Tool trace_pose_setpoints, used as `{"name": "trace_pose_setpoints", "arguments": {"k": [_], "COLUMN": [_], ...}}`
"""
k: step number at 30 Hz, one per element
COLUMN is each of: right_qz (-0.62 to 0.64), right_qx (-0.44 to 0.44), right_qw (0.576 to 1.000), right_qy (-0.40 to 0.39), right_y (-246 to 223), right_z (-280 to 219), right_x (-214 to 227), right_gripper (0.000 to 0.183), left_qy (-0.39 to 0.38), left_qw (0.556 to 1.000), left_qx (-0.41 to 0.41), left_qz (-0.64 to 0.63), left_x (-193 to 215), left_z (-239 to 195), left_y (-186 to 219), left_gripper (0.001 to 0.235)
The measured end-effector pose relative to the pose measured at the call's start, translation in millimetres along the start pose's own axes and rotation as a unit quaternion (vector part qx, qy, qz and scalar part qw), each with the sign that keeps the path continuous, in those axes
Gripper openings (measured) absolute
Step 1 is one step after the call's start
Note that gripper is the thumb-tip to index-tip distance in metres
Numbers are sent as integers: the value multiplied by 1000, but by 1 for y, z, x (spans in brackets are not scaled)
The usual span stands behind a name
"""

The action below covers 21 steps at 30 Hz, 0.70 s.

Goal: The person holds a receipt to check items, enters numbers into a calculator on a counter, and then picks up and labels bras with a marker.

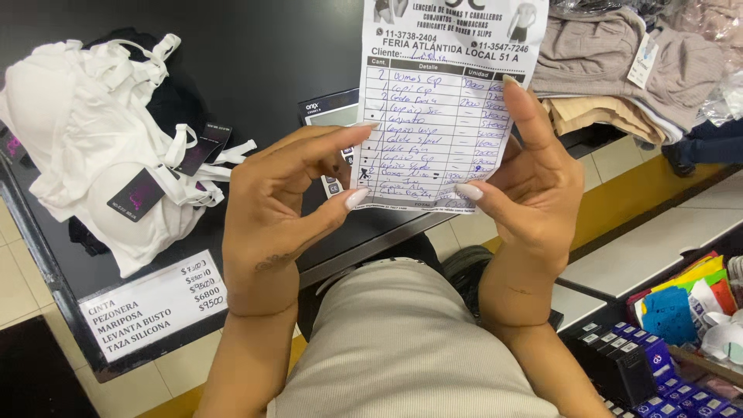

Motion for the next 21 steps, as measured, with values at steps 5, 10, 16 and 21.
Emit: {"name": "trace_pose_setpoints", "arguments": {"k": [5, 10, 16, 21], "right_qz": [8, 2, 3, 14], "right_qx": [-13, -1, 3, 9], "right_qw": [1000, 1000, 1000, 1000], "right_qy": [10, -5, 5, -15], "right_y": [3, 2, 6, 9], "right_z": [-2, -3, -6, -9], "right_x": [-1, 1, 4, 8], "right_gripper": [91, 89, 87, 90], "left_qy": [12, 34, 60, 38], "left_qw": [1000, 999, 997, 996], "left_qx": [-18, -11, 12, -13], "left_qz": [-8, -31, -38, -79], "left_x": [-2, 0, 1, 0], "left_z": [-1, -1, 0, 4], "left_y": [-8, -10, -3, -5], "left_gripper": [46, 41, 34, 29]}}
Point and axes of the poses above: each hand's wrist, its own z-axis towards the middle knuckle, its own x-axis out of the back of the hand, y = z × x, the point moved 8 cm from there along z, towards the middle knuckle, and after that the axes turned 14 degrees about z, right-handed, at the moved point
